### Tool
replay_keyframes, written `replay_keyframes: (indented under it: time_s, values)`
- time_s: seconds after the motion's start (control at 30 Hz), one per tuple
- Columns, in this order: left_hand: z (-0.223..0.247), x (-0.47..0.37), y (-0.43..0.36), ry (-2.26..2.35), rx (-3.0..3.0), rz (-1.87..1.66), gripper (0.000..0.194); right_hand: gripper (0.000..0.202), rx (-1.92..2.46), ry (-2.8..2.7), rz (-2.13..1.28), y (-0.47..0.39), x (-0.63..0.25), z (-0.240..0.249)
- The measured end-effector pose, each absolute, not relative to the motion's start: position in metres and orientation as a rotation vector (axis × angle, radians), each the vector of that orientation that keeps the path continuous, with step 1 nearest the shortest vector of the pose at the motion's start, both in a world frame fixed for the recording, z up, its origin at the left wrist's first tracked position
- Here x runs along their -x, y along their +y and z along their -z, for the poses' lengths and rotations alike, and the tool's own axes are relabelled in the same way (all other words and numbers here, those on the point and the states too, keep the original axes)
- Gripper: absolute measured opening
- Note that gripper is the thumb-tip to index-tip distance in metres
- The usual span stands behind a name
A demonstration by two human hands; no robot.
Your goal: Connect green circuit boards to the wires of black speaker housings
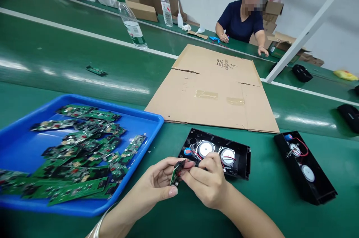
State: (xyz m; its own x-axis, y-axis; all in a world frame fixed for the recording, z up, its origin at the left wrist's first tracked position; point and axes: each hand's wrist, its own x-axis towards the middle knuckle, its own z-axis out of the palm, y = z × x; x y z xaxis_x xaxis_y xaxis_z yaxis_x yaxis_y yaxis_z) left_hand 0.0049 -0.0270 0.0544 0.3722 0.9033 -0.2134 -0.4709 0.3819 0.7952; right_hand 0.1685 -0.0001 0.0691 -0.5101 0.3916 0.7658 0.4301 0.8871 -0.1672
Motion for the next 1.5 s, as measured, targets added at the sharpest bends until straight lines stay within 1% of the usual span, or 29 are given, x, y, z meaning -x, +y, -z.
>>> replay_keyframes:
  time_s: [0.07,0.13,0.2,0.23,0.37,0.47,0.53,0.6,0.63,0.7,0.8,0.93,1.03,1.13,1.23,1.3,1.4,1.5]
  values:
    - [-0.057,-0.004,-0.025,0.781,-0.762,-0.932,0.042,0.011,0.583,-2.278,0.029,0.0,-0.172,-0.079]
    - [-0.06,-0.005,-0.023,0.866,-0.823,-0.864,0.033,0.013,0.612,-2.374,-0.064,0.002,-0.183,-0.092]
    - [-0.064,-0.008,-0.024,0.937,-0.867,-0.801,0.024,0.017,0.752,-2.377,-0.173,0.005,-0.202,-0.105]
    - [-0.065,-0.011,-0.025,0.959,-0.883,-0.773,0.023,0.018,0.87,-2.355,-0.231,0.006,-0.214,-0.11]
    - [-0.069,-0.02,-0.031,0.966,-0.891,-0.685,0.037,0.024,1.306,-2.379,-0.539,0.01,-0.253,-0.118]
    - [-0.072,-0.026,-0.034,0.982,-0.893,-0.662,0.045,0.033,1.327,-2.556,-0.642,0.008,-0.259,-0.112]
    - [-0.074,-0.031,-0.034,1.015,-0.911,-0.652,0.048,0.029,1.267,-2.643,-0.569,0.008,-0.253,-0.106]
    - [-0.074,-0.038,-0.033,1.064,-0.935,-0.684,0.046,0.017,1.196,-2.652,-0.5,0.01,-0.245,-0.1]
    - [-0.074,-0.042,-0.031,1.102,-0.957,-0.725,0.043,0.013,1.152,-2.624,-0.517,0.012,-0.242,-0.097]
    - [-0.072,-0.051,-0.027,1.203,-1.025,-0.821,0.039,0.008,1.1,-2.493,-0.673,0.018,-0.237,-0.09]
    - [-0.068,-0.061,-0.021,1.371,-1.142,-0.915,0.034,0.007,1.186,-2.24,-0.869,0.026,-0.235,-0.081]
    - [-0.06,-0.066,-0.016,1.485,-1.324,-1.0,0.031,0.002,1.205,-2.269,-0.746,0.029,-0.236,-0.074]
    - [-0.053,-0.065,-0.017,1.542,-1.441,-1.037,0.03,0.011,1.203,-2.377,-0.663,0.027,-0.237,-0.076]
    - [-0.051,-0.064,-0.019,1.615,-1.484,-1.013,0.025,0.017,1.261,-2.412,-0.671,0.026,-0.238,-0.08]
    - [-0.05,-0.063,-0.02,1.587,-1.501,-0.975,0.024,0.011,1.313,-2.338,-0.709,0.025,-0.237,-0.081]
    - [-0.05,-0.062,-0.018,1.538,-1.455,-0.973,0.025,0.007,1.309,-2.311,-0.666,0.024,-0.235,-0.079]
    - [-0.048,-0.061,-0.016,1.488,-1.346,-0.961,0.03,0.009,1.194,-2.377,-0.379,0.021,-0.23,-0.073]
    - [-0.047,-0.061,-0.015,1.48,-1.284,-0.971,0.036,0.019,1.053,-2.445,-0.013,0.017,-0.225,-0.067]
